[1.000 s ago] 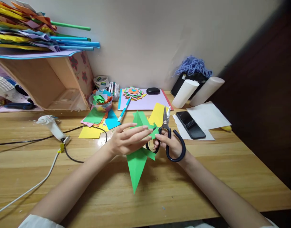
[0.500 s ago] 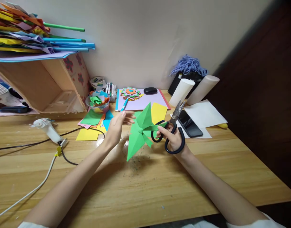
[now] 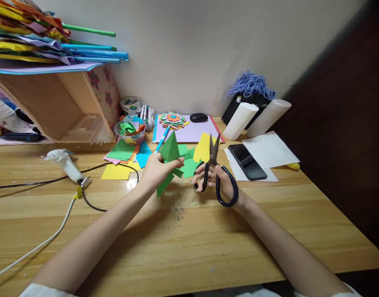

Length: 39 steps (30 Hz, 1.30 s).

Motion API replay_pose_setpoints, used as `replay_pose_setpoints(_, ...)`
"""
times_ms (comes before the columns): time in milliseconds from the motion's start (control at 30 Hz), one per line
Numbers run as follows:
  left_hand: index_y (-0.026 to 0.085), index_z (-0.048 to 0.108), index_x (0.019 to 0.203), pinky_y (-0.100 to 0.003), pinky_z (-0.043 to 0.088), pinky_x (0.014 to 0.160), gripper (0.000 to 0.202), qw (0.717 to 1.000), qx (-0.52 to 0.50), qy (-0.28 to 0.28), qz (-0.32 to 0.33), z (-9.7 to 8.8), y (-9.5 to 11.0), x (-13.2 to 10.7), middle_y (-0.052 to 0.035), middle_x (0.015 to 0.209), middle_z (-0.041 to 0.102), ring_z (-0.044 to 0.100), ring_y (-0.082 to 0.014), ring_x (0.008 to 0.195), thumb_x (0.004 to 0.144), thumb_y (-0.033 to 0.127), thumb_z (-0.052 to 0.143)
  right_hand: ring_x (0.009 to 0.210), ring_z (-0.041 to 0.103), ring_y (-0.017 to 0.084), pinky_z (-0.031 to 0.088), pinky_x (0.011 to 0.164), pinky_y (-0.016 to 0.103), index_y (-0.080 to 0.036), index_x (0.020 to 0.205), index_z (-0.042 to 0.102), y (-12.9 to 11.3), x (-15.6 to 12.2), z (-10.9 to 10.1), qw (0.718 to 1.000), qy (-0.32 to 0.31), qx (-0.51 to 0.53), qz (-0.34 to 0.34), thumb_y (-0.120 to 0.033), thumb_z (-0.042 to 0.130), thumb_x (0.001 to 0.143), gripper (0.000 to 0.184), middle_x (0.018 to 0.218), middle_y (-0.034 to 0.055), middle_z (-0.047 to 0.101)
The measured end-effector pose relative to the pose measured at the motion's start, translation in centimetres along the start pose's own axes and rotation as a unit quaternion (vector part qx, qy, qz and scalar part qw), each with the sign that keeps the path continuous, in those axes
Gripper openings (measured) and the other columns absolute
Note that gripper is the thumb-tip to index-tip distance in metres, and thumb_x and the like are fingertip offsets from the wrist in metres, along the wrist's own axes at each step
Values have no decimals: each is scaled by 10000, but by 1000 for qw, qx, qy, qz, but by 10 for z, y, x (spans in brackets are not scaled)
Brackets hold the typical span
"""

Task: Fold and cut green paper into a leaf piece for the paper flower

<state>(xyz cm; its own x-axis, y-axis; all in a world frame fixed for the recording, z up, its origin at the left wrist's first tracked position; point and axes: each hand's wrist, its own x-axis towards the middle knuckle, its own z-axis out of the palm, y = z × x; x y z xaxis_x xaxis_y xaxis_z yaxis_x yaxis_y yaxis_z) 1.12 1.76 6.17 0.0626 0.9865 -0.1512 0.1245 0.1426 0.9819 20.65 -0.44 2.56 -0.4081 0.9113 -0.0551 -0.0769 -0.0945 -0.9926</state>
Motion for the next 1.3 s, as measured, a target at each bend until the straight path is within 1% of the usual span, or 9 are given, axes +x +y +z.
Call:
replay_pose_setpoints(67,105,659,687,-256,480,591,272,999,-20,45,23,-7,5,3,-92,723,691,638,-179,662,611,362,702,625,589,159,471,621,308,-145,942,524,0,-6,-4,993,-113,-15,19,-763,241,728,712,781,78,621)
replay_pose_setpoints(100,106,654,691,-253,481,598,272,997,-32,60,36,-9,7,3,-89,727,692,641,-182,682,614,363,700,626,578,158,466,622,309,-141,946,519,0,-9,-4,988,-149,-36,21,-779,211,714,745,773,75,607)
replay_pose_setpoints(200,106,649,707,-249,485,613,269,994,-52,75,59,-12,14,2,-87,736,693,644,-188,718,620,357,695,589,527,133,444,590,282,-147,947,497,-2,-17,0,977,-193,-94,15,-767,180,721,731,709,34,543)
replay_pose_setpoints(400,100,662,654,-244,478,545,245,1000,-8,0,15,-5,14,-4,-81,685,684,623,-163,607,622,342,688,580,475,130,405,550,262,-169,915,454,-6,-20,9,974,-173,-147,-4,-779,141,696,719,650,-6,446)
replay_pose_setpoints(533,100,663,652,-244,472,540,278,1000,24,-19,-3,-1,9,-6,-101,708,690,632,-177,647,624,376,687,547,446,119,381,522,255,-174,858,427,-10,-20,11,977,-160,-142,25,-804,148,662,716,639,-17,419)
replay_pose_setpoints(667,102,664,686,-247,482,525,259,999,10,-48,-15,0,7,-7,-101,718,688,632,-174,639,630,354,687,526,414,102,371,510,245,-176,810,416,-11,-20,12,978,-155,-136,31,-804,183,659,686,625,-28,401)
replay_pose_setpoints(900,99,641,684,-233,493,497,234,996,-39,-55,-62,1,13,-8,-78,667,670,617,-144,579,602,305,715,502,390,90,371,484,235,-171,791,415,-7,-20,9,979,-156,-123,43,-811,205,643,689,608,-36,390)
replay_pose_setpoints(1200,102,637,667,-247,492,494,194,995,-38,-69,-67,0,15,-8,-74,638,659,603,-143,561,592,267,707,511,361,84,381,465,226,-176,774,403,-10,-21,11,976,-156,-148,20,-786,243,674,639,649,-27,378)
replay_pose_setpoints(1300,105,637,651,-259,497,507,188,995,-40,-68,-65,-1,16,-8,-76,639,659,601,-143,558,590,269,708,501,364,85,376,467,230,-174,781,407,-9,-21,12,976,-153,-157,18,-795,218,665,660,637,-28,382)
